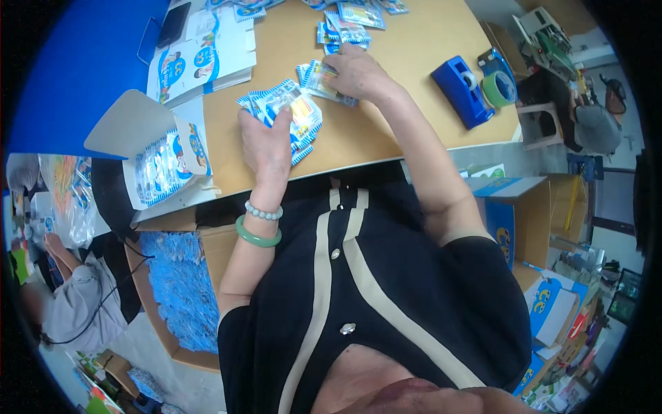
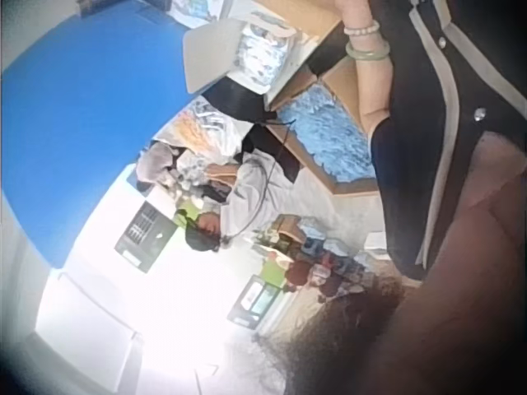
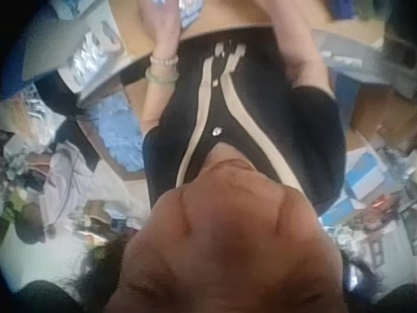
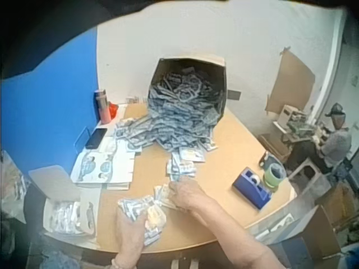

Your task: Sorting small packets and placing them into cardboard boxes at a packaging station.

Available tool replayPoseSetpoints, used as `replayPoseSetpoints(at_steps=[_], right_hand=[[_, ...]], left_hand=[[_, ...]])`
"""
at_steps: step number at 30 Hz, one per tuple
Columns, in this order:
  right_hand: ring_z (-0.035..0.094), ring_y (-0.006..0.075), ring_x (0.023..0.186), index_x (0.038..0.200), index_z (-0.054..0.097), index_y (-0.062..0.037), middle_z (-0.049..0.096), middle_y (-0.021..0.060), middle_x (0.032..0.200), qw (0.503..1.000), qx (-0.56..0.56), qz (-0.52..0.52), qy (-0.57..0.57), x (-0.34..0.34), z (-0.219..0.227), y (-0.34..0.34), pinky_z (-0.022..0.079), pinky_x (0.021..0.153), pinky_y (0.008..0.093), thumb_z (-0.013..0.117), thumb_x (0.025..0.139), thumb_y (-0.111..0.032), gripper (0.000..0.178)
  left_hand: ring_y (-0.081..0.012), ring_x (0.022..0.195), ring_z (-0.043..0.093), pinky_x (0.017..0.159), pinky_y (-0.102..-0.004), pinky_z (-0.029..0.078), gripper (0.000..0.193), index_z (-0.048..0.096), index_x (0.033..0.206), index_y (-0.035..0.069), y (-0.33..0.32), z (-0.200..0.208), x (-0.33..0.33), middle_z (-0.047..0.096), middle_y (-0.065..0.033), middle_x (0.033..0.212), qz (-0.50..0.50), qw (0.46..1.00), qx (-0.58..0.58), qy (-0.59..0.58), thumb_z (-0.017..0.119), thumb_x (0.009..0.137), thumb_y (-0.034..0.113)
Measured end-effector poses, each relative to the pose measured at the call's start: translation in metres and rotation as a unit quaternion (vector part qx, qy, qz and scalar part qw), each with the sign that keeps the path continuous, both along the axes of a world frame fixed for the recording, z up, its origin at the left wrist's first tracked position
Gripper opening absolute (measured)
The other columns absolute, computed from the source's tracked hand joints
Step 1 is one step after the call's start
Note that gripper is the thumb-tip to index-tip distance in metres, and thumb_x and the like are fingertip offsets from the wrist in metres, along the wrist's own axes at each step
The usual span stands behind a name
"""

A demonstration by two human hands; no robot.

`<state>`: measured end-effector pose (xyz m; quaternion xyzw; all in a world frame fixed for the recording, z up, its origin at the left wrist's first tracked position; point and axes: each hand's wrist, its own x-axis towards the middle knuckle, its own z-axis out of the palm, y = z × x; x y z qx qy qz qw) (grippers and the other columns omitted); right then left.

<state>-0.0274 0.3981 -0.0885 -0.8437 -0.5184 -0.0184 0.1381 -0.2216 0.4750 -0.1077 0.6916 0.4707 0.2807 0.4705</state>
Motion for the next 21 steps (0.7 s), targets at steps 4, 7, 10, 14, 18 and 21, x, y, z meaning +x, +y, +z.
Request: replayPoseSetpoints(at_steps=[4, 7, 10, 14, 18, 21], right_hand=[[0.058, 0.0305, 0.107, 0.122, 0.055, -0.0058, 0.061, 0.0161, 0.110, 0.989, -0.133, 0.054, 0.044, -0.017, 0.032, 0.001, 0.046, 0.092, 0.0389, 0.069, 0.081, -0.022, 0.046], [0.059, 0.0288, 0.107, 0.123, 0.055, -0.0050, 0.062, 0.0162, 0.113, 0.977, -0.144, 0.050, 0.150, -0.010, 0.035, -0.007, 0.046, 0.091, 0.0376, 0.069, 0.080, -0.021, 0.048], [0.061, 0.0262, 0.104, 0.125, 0.053, -0.0023, 0.064, 0.0154, 0.114, 0.950, -0.002, -0.009, 0.313, 0.026, 0.016, -0.019, 0.048, 0.088, 0.0369, 0.069, 0.079, -0.020, 0.052], [0.061, 0.0269, 0.105, 0.127, 0.052, -0.0010, 0.064, 0.0129, 0.117, 0.993, -0.011, -0.059, 0.104, 0.112, 0.045, 0.025, 0.047, 0.089, 0.0376, 0.064, 0.082, -0.023, 0.052], [0.060, 0.0275, 0.107, 0.132, 0.049, -0.0034, 0.062, 0.0121, 0.120, 0.989, -0.145, 0.000, -0.015, 0.281, -0.032, 0.019, 0.046, 0.091, 0.0364, 0.063, 0.083, -0.027, 0.057], [0.059, 0.0297, 0.111, 0.130, 0.051, -0.0045, 0.061, 0.0165, 0.122, 0.996, -0.086, -0.033, 0.001, 0.183, -0.010, 0.063, 0.047, 0.093, 0.0378, 0.065, 0.083, -0.028, 0.054]], left_hand=[[-0.0376, 0.102, 0.060, 0.088, -0.0466, 0.045, 0.052, 0.048, 0.111, -0.001, -0.002, 0.001, -0.001, 0.062, -0.0204, 0.108, 0.006, 1.000, 0.017, 0.023, 0.071, 0.079, 0.033], [-0.0375, 0.102, 0.060, 0.088, -0.0466, 0.046, 0.052, 0.047, 0.112, -0.001, -0.004, 0.008, -0.001, 0.061, -0.0201, 0.109, 0.013, 0.997, 0.022, 0.072, 0.070, 0.080, 0.033], [-0.0374, 0.103, 0.060, 0.088, -0.0465, 0.045, 0.053, 0.047, 0.113, -0.001, -0.003, 0.006, -0.002, 0.061, -0.0200, 0.110, 0.008, 0.998, 0.014, 0.056, 0.070, 0.080, 0.033], [-0.0373, 0.103, 0.060, 0.089, -0.0464, 0.045, 0.053, 0.046, 0.115, -0.001, 0.001, -0.001, -0.011, 0.061, -0.0199, 0.110, 0.014, 0.999, 0.008, 0.037, 0.070, 0.081, 0.033], [-0.0372, 0.104, 0.060, 0.089, -0.0461, 0.045, 0.053, 0.046, 0.116, -0.001, -0.008, 0.008, 0.016, 0.060, -0.0199, 0.111, -0.054, 0.998, 0.019, 0.011, 0.069, 0.082, 0.033], [-0.0371, 0.103, 0.060, 0.089, -0.0459, 0.045, 0.054, 0.046, 0.116, -0.001, 0.000, -0.003, -0.006, 0.060, -0.0198, 0.111, 0.016, 0.999, 0.011, 0.037, 0.069, 0.082, 0.032]])
